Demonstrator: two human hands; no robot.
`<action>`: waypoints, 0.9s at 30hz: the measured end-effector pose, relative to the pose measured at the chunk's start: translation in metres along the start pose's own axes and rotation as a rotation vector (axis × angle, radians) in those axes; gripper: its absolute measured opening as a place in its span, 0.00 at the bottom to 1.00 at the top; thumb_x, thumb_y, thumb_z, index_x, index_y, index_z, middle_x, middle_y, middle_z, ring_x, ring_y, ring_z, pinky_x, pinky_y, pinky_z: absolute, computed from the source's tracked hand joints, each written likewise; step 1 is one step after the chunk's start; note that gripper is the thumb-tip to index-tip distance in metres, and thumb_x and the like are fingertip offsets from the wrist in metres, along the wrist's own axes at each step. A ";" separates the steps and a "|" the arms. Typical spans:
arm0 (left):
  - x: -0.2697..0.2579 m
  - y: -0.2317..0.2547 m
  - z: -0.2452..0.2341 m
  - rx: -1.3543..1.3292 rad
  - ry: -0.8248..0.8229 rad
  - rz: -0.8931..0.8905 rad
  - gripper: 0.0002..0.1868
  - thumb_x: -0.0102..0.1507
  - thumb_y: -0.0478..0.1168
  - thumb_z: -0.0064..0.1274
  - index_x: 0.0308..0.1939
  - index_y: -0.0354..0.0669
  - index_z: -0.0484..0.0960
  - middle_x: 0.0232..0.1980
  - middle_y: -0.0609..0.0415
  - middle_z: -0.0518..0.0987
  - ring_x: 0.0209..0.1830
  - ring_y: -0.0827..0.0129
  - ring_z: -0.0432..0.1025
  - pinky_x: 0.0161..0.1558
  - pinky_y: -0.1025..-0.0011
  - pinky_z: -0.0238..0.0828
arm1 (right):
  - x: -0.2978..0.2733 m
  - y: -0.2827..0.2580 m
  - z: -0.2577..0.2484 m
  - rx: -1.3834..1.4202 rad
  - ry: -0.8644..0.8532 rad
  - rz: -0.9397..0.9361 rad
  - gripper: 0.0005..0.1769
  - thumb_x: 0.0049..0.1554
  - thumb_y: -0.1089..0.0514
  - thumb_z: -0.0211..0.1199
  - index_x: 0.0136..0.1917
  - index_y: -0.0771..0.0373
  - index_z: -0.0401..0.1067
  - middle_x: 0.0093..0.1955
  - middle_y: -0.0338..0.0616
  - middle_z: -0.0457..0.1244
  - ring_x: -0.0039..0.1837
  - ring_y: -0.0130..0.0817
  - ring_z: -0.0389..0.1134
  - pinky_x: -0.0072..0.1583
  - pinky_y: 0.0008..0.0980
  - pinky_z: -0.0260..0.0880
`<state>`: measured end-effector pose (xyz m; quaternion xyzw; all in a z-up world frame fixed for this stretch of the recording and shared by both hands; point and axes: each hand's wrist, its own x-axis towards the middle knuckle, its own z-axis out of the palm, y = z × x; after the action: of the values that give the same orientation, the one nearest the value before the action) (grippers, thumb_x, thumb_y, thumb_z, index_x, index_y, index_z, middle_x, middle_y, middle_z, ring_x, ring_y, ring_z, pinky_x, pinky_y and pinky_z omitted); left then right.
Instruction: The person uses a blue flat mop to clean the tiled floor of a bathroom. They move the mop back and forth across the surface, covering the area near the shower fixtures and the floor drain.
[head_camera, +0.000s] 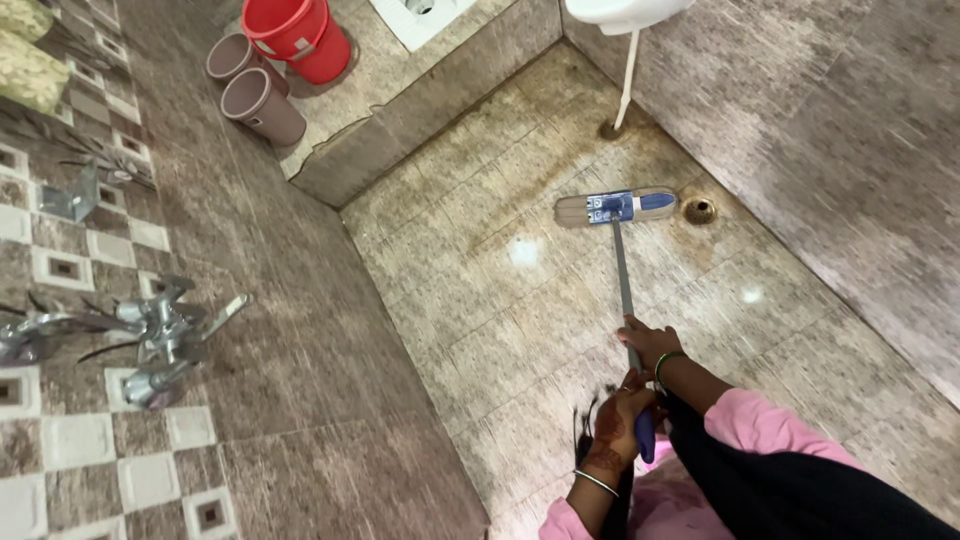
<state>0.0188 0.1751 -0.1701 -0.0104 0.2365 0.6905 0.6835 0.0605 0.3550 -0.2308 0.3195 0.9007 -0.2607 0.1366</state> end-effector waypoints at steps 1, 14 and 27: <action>-0.012 0.005 0.010 0.437 -0.056 0.112 0.09 0.71 0.38 0.44 0.52 0.35 0.72 0.51 0.49 0.79 0.46 0.62 0.73 0.55 0.67 0.73 | -0.004 -0.004 0.003 0.043 0.038 -0.011 0.25 0.45 0.50 0.69 0.54 0.38 0.63 0.84 0.34 0.47 0.53 0.41 0.74 0.56 0.52 0.63; -0.193 0.044 0.157 1.850 -0.116 0.438 0.13 0.60 0.43 0.67 0.34 0.44 0.78 0.52 0.47 0.84 0.59 0.57 0.78 0.58 0.66 0.74 | -0.161 -0.080 0.032 0.191 0.156 -0.115 0.17 0.45 0.39 0.66 0.40 0.49 0.69 0.55 0.41 0.68 0.54 0.43 0.72 0.48 0.48 0.68; -0.094 0.040 0.112 1.426 0.011 0.445 0.07 0.63 0.35 0.57 0.44 0.40 0.81 0.61 0.45 0.79 0.67 0.57 0.73 0.66 0.68 0.69 | -0.077 -0.042 -0.008 0.104 0.070 -0.027 0.13 0.47 0.48 0.67 0.44 0.46 0.67 0.53 0.37 0.67 0.53 0.45 0.72 0.58 0.52 0.63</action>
<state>0.0215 0.1269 -0.0264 0.4800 0.6268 0.4917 0.3674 0.0909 0.2925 -0.1763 0.3228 0.8945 -0.2974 0.0847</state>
